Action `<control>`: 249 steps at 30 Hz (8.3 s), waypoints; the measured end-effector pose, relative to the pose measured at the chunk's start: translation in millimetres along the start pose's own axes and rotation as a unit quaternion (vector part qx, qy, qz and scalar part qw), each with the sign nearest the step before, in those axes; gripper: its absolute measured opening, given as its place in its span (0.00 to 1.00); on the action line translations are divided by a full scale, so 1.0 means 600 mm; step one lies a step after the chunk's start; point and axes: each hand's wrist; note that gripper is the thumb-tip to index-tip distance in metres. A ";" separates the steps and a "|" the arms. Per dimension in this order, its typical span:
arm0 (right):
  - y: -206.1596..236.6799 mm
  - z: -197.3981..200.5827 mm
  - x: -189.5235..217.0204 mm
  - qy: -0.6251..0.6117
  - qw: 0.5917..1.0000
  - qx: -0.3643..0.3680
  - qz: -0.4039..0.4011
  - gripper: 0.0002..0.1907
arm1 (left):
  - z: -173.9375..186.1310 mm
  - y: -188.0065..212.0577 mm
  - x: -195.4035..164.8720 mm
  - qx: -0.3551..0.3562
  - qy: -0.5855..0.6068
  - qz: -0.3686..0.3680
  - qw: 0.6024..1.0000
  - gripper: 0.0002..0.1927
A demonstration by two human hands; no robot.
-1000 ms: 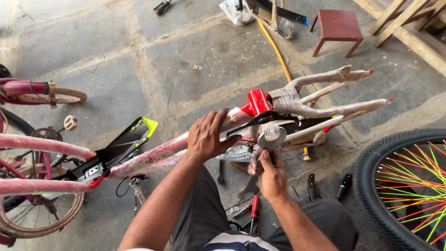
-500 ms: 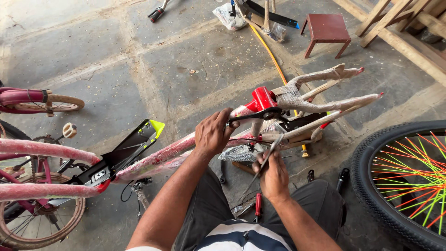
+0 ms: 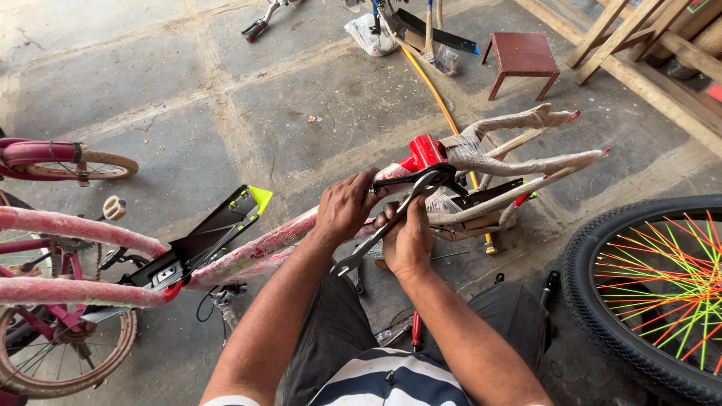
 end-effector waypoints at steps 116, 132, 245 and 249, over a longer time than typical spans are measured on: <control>-0.040 -0.007 0.181 0.684 0.676 0.017 0.272 0.23 | -0.004 0.012 0.011 -0.025 -0.014 0.002 1.000 0.27; -0.042 -0.029 0.168 0.660 0.705 -0.020 0.260 0.25 | -0.005 0.007 0.016 -0.017 -0.030 0.004 0.999 0.28; -0.038 -0.029 0.137 0.707 0.645 -0.001 0.290 0.27 | -0.008 0.006 0.046 -0.037 -0.016 -0.020 0.999 0.30; -0.035 -0.043 0.144 0.676 0.692 -0.038 0.250 0.26 | -0.008 0.007 0.044 -0.031 -0.020 -0.014 0.999 0.30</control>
Point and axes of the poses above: each hand's wrist, its own y-axis away from the middle knuckle, its own z-axis out of the back of the hand, x = y × z, and after that the axes turned 2 degrees about z, right-handed
